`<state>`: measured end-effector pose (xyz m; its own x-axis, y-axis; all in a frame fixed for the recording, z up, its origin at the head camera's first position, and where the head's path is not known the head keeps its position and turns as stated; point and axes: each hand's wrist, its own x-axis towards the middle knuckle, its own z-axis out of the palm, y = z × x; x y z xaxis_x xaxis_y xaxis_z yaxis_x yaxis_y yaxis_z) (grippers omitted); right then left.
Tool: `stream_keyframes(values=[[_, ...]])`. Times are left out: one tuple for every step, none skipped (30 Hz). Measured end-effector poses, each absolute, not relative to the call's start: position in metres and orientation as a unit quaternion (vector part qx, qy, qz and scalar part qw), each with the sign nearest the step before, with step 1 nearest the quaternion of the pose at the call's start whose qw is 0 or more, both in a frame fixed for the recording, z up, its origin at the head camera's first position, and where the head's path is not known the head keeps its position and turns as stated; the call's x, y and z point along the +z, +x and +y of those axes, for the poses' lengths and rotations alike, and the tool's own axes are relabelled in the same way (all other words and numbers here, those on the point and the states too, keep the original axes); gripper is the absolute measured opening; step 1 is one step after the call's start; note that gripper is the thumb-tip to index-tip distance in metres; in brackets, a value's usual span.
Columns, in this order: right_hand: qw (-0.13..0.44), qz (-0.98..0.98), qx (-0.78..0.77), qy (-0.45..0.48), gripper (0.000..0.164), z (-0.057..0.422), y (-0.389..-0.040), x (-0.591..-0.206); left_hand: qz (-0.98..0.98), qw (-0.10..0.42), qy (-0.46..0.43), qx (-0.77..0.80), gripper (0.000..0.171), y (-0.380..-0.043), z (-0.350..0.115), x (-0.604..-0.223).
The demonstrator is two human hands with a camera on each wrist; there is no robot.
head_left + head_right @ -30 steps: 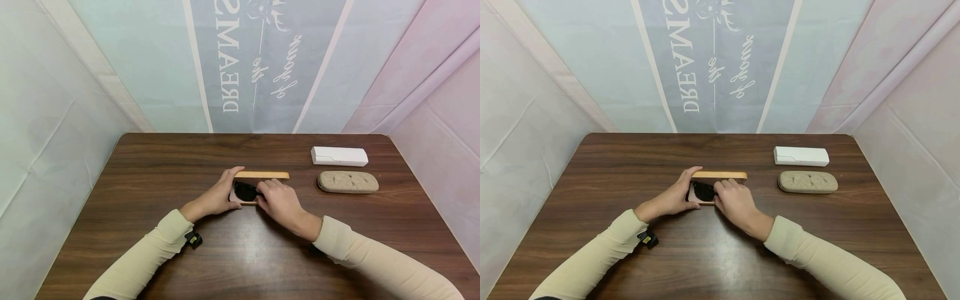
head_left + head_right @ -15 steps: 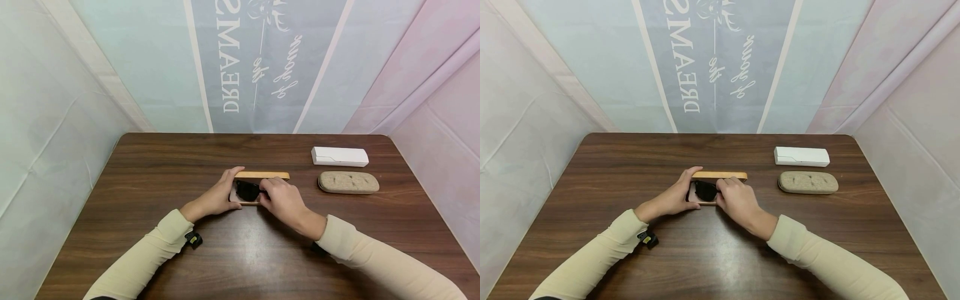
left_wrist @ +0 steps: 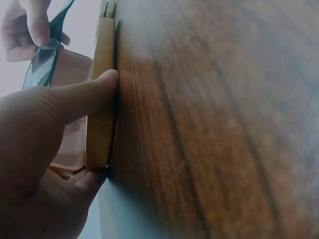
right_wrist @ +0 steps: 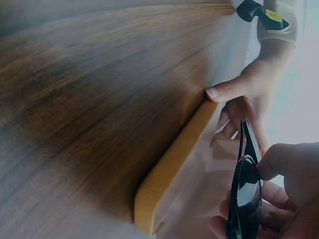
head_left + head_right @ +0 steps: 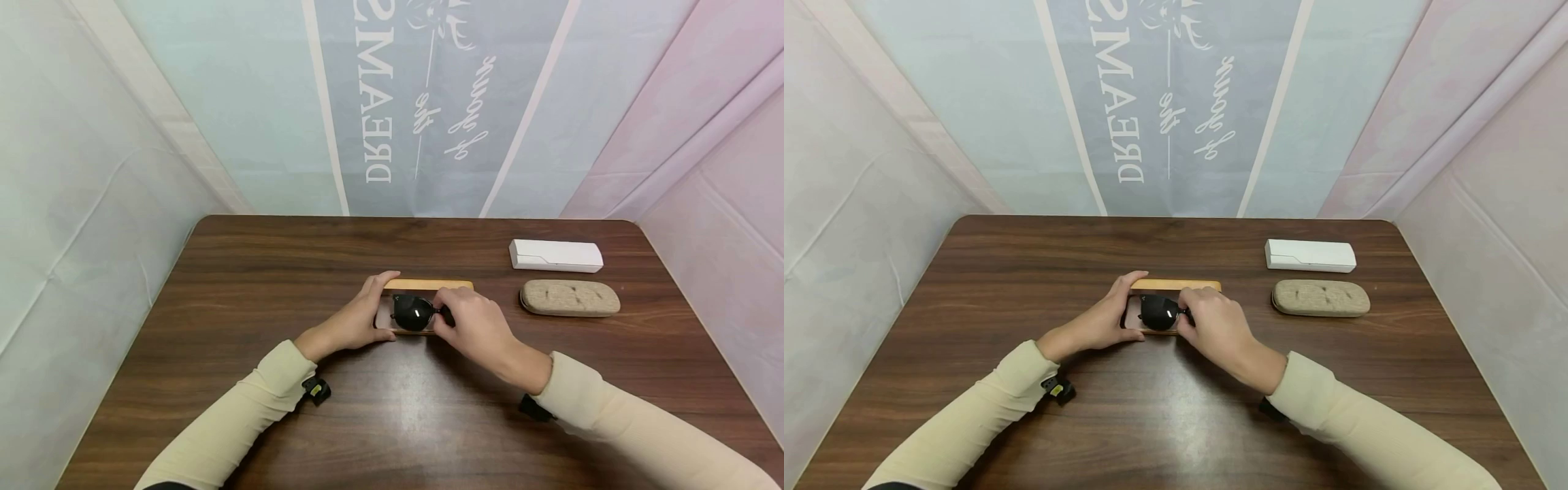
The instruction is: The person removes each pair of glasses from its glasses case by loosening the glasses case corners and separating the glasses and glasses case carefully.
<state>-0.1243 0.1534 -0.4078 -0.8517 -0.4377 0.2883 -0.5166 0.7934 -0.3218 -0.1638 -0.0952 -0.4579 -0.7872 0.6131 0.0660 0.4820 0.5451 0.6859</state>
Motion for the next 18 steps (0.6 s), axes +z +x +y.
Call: stream_keyframes(values=[[0.097, -0.941, 0.201, 0.253, 0.011, 0.154, -0.123, -0.406, 0.874, 0.092, 0.313, 0.361, 0.11, -0.164, -0.095, -0.458], [0.094, -0.941, 0.204, 0.253, 0.011, 0.155, -0.123, -0.405, 0.874, 0.093, 0.313, 0.361, 0.109, -0.164, -0.095, -0.458], [0.091, -0.94, 0.207, 0.254, 0.012, 0.155, -0.121, -0.404, 0.874, 0.093, 0.312, 0.361, 0.109, -0.164, -0.095, -0.459], [0.089, -0.94, 0.209, 0.254, 0.012, 0.156, -0.12, -0.403, 0.873, 0.094, 0.312, 0.363, 0.109, -0.164, -0.095, -0.459], [0.086, -0.94, 0.212, 0.255, 0.013, 0.156, -0.119, -0.402, 0.873, 0.095, 0.311, 0.363, 0.109, -0.165, -0.095, -0.459], [0.083, -0.939, 0.213, 0.256, 0.013, 0.156, -0.117, -0.4, 0.874, 0.096, 0.31, 0.363, 0.109, -0.165, -0.095, -0.459], [0.08, -0.938, 0.217, 0.259, 0.014, 0.156, -0.115, -0.399, 0.874, 0.098, 0.308, 0.362, 0.108, -0.165, -0.095, -0.459], [0.077, -0.937, 0.219, 0.262, 0.015, 0.156, -0.114, -0.399, 0.874, 0.1, 0.307, 0.364, 0.108, -0.165, -0.095, -0.459], [0.074, -0.935, 0.221, 0.266, 0.015, 0.155, -0.112, -0.398, 0.874, 0.101, 0.306, 0.364, 0.107, -0.165, -0.095, -0.459], [0.072, -0.934, 0.224, 0.27, 0.016, 0.155, -0.11, -0.397, 0.874, 0.102, 0.304, 0.365, 0.106, -0.165, -0.095, -0.458], [0.068, -0.932, 0.227, 0.273, 0.017, 0.155, -0.108, -0.396, 0.874, 0.104, 0.303, 0.366, 0.106, -0.165, -0.095, -0.458], [0.065, -0.931, 0.229, 0.276, 0.017, 0.154, -0.106, -0.396, 0.874, 0.106, 0.301, 0.366, 0.106, -0.165, -0.094, -0.458], [0.061, -0.93, 0.231, 0.278, 0.017, 0.153, -0.105, -0.396, 0.874, 0.107, 0.3, 0.367, 0.106, -0.165, -0.094, -0.458], [0.056, -0.93, 0.233, 0.28, 0.017, 0.152, -0.103, -0.396, 0.874, 0.108, 0.298, 0.367, 0.106, -0.165, -0.094, -0.457], [0.05, -0.929, 0.235, 0.281, 0.017, 0.152, -0.101, -0.396, 0.875, 0.109, 0.297, 0.367, 0.107, -0.165, -0.094, -0.457], [0.044, -0.929, 0.237, 0.282, 0.017, 0.151, -0.1, -0.396, 0.875, 0.11, 0.297, 0.366, 0.107, -0.165, -0.094, -0.457], [0.038, -0.929, 0.237, 0.283, 0.017, 0.15, -0.098, -0.396, 0.875, 0.111, 0.296, 0.366, 0.108, -0.165, -0.094, -0.457], [0.032, -0.928, 0.238, 0.285, 0.016, 0.149, -0.096, -0.396, 0.875, 0.11, 0.297, 0.365, 0.108, -0.165, -0.094, -0.457]])
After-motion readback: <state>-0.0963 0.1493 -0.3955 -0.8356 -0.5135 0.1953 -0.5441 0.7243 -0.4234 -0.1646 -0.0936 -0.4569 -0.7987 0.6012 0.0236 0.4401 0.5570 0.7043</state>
